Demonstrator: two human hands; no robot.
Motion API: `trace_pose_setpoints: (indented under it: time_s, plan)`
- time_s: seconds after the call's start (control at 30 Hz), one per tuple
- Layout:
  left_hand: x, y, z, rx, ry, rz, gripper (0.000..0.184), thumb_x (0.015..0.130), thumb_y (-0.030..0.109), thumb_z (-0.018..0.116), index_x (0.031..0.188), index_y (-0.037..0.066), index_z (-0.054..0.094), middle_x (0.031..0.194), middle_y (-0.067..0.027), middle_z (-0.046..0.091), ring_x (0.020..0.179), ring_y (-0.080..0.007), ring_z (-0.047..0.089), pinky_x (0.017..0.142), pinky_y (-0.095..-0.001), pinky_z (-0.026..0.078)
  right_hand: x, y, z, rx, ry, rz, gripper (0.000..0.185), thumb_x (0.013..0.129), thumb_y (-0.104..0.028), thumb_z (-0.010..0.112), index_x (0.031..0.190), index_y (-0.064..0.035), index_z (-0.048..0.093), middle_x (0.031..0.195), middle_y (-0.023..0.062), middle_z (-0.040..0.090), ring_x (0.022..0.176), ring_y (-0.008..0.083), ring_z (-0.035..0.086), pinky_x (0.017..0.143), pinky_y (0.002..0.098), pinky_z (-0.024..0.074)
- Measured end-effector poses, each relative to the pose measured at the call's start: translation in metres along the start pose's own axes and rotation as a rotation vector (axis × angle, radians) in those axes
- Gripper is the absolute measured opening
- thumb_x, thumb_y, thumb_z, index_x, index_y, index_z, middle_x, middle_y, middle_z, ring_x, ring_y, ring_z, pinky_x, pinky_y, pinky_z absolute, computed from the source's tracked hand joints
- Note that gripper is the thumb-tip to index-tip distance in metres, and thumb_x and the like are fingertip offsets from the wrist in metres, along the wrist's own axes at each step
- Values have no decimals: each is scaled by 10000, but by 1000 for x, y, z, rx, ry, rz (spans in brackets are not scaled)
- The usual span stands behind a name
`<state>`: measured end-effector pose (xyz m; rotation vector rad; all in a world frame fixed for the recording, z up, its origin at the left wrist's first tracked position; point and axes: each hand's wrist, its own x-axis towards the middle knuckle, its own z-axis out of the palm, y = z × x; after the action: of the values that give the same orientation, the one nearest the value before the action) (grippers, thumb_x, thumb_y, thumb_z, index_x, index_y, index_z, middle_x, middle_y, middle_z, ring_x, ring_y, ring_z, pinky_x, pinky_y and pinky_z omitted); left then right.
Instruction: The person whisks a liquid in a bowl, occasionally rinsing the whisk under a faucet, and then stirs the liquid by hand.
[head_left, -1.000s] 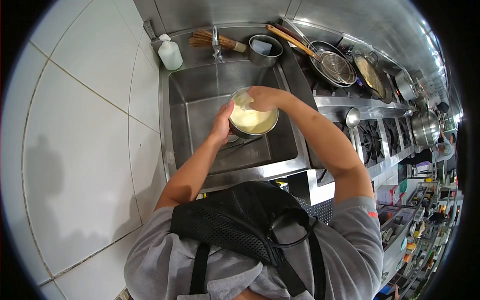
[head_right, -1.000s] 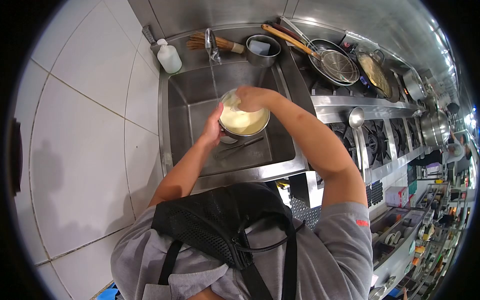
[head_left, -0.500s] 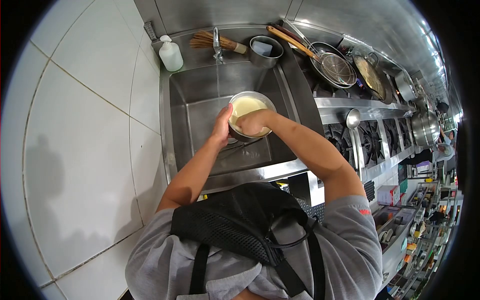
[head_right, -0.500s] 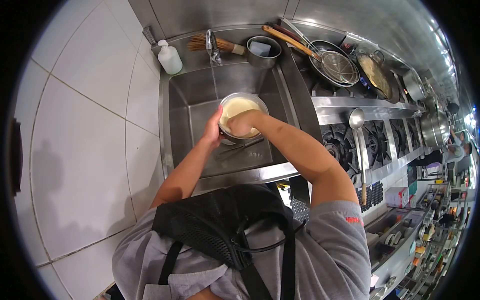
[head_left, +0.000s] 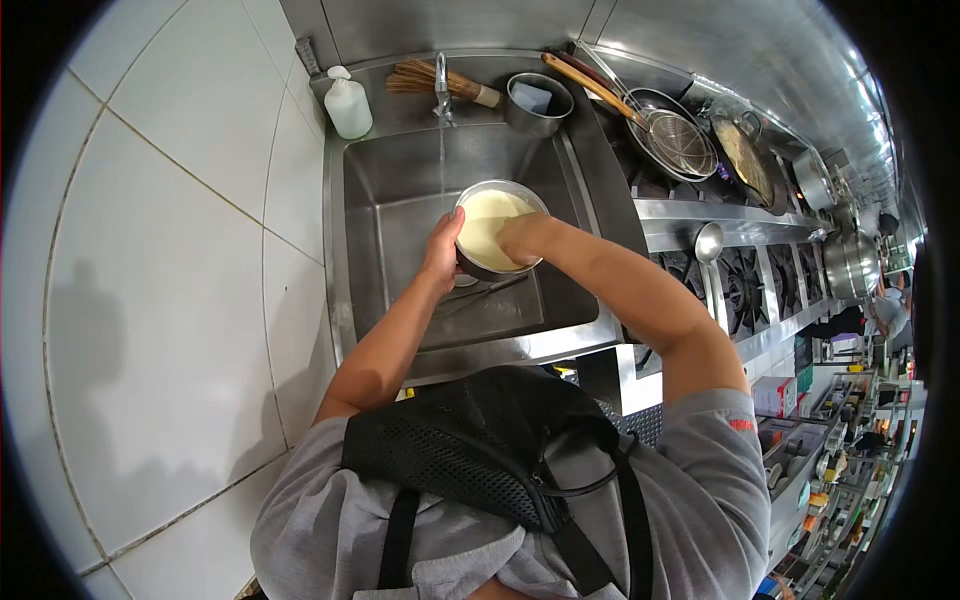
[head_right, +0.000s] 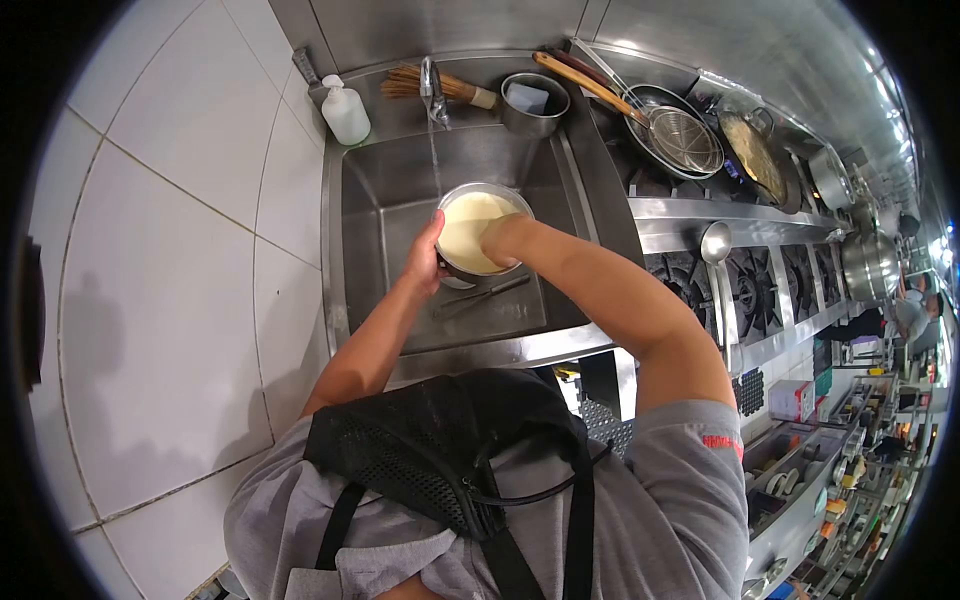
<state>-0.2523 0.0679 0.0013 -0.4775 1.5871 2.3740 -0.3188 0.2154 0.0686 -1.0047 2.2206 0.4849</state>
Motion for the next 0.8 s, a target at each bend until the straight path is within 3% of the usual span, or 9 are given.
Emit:
trace_pose_setpoints:
  time_s: [0.17,0.23,0.27,0.33,0.47,0.8]
  plan:
    - [0,6,-2,14,26,11,644,889,639,475,1270,119,476,1190,-130,555,1042,-268,572,703,-436,519,-1,-12,-7,28,180,20,231,814,-81,590,995,-45,729,1036,176,692,1015,309,662,837,393,519]
    - [6,3,-8,-6,-13,-23,665,886,659,468,1348,180,462,1227,-72,574,1030,-209,579,661,-361,508,2,-16,-10,-11,215,11,239,821,-78,588,1015,-46,723,1054,169,690,1007,312,663,843,393,518]
    - [8,1,-10,-6,-14,-23,665,886,659,468,1348,180,462,1227,-72,574,1030,-209,579,661,-361,508,4,-17,-12,-10,216,12,239,821,-78,588,1015,-46,723,1054,169,690,1007,312,663,843,393,518]
    - [11,0,-13,-13,-33,-30,638,886,642,476,1267,130,478,1198,-123,554,1065,-275,561,717,-451,511,7,-19,-18,-56,202,-86,235,826,-99,566,993,-42,720,1040,154,691,959,310,675,815,396,530]
    - [12,-2,-13,-46,-20,-14,629,885,643,473,1252,132,481,1199,-119,553,1072,-277,555,718,-456,509,6,-23,-25,-56,206,-171,240,832,-128,551,977,-48,725,1010,141,701,943,309,678,804,401,528]
    - [6,3,-10,-73,-31,31,609,882,618,498,1241,127,503,1199,-121,558,1086,-265,567,766,-443,529,18,-23,-30,-127,120,-39,243,828,-182,567,966,-81,740,1026,103,710,944,285,686,811,409,524]
